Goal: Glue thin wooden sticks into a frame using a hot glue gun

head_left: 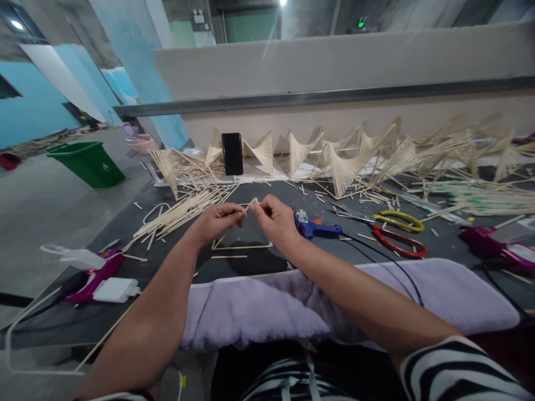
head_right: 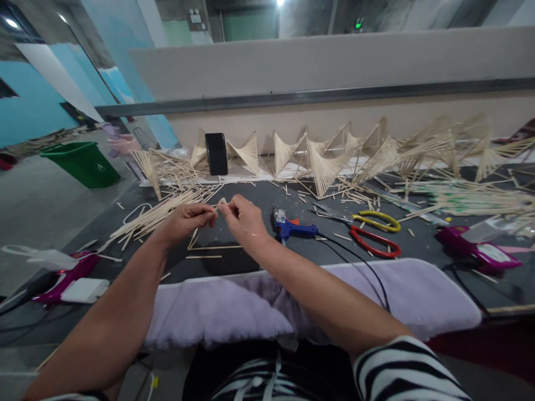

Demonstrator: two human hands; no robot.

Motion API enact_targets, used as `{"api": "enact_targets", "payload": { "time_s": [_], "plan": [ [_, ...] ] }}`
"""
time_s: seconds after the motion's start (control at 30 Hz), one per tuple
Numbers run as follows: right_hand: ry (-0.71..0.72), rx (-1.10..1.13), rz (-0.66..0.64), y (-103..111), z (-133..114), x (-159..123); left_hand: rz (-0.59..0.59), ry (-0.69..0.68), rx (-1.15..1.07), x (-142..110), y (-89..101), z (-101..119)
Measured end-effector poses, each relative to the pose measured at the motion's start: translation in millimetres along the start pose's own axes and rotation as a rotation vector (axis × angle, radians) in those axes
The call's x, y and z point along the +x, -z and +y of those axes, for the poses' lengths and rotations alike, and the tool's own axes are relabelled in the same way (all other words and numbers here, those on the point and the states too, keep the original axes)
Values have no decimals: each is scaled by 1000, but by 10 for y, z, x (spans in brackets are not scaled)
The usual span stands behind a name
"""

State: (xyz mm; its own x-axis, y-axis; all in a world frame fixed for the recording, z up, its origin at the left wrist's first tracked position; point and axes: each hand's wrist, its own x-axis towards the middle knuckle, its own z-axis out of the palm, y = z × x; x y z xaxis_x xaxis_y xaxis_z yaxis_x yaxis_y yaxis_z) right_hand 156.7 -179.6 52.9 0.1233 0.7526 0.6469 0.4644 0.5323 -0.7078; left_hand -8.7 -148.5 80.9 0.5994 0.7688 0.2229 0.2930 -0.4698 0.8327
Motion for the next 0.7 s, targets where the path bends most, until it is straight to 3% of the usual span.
{"api": "enact_targets", "payload": {
  "time_s": [0.7],
  "plan": [
    [-2,-1,14,1,-1,1,13,-3,16,-7,-8,18]
  ]
}}
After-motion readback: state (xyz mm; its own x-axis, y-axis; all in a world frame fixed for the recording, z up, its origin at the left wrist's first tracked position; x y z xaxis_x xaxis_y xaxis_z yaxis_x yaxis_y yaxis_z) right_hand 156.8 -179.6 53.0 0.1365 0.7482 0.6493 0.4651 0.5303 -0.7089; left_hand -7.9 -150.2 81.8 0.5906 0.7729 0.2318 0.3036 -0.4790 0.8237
